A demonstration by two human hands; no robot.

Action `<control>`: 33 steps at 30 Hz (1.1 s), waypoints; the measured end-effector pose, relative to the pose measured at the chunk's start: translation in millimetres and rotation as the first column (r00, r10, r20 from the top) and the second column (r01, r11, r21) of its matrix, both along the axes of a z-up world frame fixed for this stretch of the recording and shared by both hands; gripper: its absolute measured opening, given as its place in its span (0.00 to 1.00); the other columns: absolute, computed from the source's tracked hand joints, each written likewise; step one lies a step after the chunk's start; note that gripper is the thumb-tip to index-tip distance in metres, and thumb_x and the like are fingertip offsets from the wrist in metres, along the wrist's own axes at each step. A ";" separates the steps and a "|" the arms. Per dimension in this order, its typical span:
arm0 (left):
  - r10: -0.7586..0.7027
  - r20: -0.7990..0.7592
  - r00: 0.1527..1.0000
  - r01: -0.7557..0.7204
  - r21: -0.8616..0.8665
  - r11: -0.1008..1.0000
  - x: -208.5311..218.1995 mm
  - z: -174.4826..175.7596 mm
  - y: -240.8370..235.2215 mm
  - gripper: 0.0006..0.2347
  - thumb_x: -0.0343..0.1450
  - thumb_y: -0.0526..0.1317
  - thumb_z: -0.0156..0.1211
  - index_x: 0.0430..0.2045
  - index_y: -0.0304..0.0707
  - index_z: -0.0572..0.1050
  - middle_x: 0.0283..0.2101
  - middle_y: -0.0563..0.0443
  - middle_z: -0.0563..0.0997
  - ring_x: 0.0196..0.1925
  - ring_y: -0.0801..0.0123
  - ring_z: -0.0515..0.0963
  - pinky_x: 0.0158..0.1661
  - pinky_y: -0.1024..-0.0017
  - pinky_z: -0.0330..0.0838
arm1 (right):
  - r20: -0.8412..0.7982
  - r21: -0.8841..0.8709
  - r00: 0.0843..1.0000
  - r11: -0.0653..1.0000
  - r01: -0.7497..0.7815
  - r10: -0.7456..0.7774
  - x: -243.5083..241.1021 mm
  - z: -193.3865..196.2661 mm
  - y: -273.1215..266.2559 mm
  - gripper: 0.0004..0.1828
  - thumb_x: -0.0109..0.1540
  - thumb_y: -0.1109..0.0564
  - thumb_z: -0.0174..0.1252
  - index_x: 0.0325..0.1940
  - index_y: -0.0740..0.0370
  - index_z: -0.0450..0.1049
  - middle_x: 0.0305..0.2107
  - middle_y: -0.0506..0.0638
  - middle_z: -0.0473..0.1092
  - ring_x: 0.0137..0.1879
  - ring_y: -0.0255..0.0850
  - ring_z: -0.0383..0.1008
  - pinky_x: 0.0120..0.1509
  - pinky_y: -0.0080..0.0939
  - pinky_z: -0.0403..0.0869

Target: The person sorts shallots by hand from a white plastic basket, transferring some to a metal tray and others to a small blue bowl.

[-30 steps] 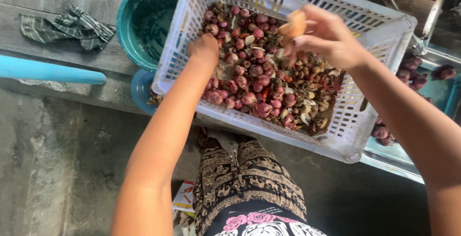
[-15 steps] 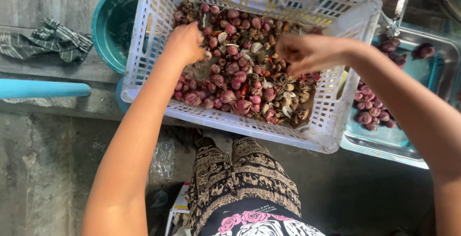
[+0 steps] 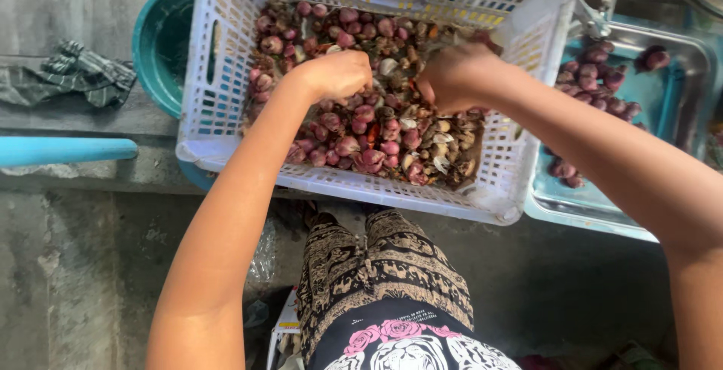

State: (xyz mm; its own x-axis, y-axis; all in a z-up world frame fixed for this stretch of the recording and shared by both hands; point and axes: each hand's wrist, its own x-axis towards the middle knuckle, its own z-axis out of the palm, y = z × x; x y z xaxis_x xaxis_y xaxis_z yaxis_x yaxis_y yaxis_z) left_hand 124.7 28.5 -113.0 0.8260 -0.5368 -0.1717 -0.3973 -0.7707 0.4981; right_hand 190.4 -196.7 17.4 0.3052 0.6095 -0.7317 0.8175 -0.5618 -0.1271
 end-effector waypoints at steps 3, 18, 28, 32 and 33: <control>0.202 -0.309 0.929 -0.212 0.003 0.977 7.7 21.4 -29.4 0.13 0.71 0.41 0.53 0.35 0.25 0.80 0.43 0.34 0.82 0.45 0.46 0.82 0.47 0.55 0.76 | 0.126 -0.148 0.978 0.978 -0.145 0.164 -9.2 -40.9 -13.4 0.12 0.60 0.58 0.59 0.47 0.51 0.79 0.48 0.52 0.76 0.57 0.49 0.74 0.59 0.56 0.75; 0.521 -0.387 0.761 -0.444 0.276 0.853 -0.1 44.5 -118.0 0.10 0.67 0.36 0.62 0.41 0.39 0.82 0.53 0.40 0.80 0.55 0.47 0.80 0.53 0.52 0.74 | 0.498 0.121 0.836 0.936 -0.331 0.231 0.3 -119.4 -43.5 0.16 0.65 0.53 0.56 0.51 0.65 0.77 0.38 0.56 0.78 0.39 0.46 0.82 0.36 0.47 0.79; 0.447 0.109 0.888 -0.459 0.177 0.870 -1.3 -20.1 -140.8 0.06 0.70 0.33 0.59 0.38 0.37 0.81 0.59 0.40 0.75 0.54 0.51 0.81 0.54 0.56 0.77 | -0.596 0.519 0.731 0.535 0.666 -0.332 67.0 31.2 -53.9 0.10 0.64 0.56 0.59 0.48 0.61 0.73 0.38 0.55 0.77 0.33 0.37 0.67 0.29 0.32 0.62; 0.352 0.072 0.933 -0.358 0.256 0.898 1.4 13.7 -134.6 0.06 0.71 0.33 0.58 0.37 0.38 0.82 0.60 0.38 0.75 0.54 0.52 0.81 0.54 0.57 0.77 | -0.976 0.167 0.190 0.203 0.965 -0.101 59.6 37.5 -73.2 0.10 0.65 0.58 0.54 0.49 0.60 0.71 0.37 0.52 0.74 0.33 0.32 0.69 0.28 0.30 0.64; 0.380 -0.076 0.922 -0.346 0.284 0.894 7.4 29.5 -130.5 0.08 0.68 0.39 0.62 0.37 0.37 0.81 0.58 0.38 0.73 0.53 0.52 0.79 0.52 0.57 0.76 | -0.990 0.086 0.108 0.208 0.974 -0.094 58.0 37.2 -76.2 0.12 0.64 0.53 0.51 0.47 0.61 0.71 0.36 0.52 0.75 0.32 0.34 0.72 0.26 0.30 0.65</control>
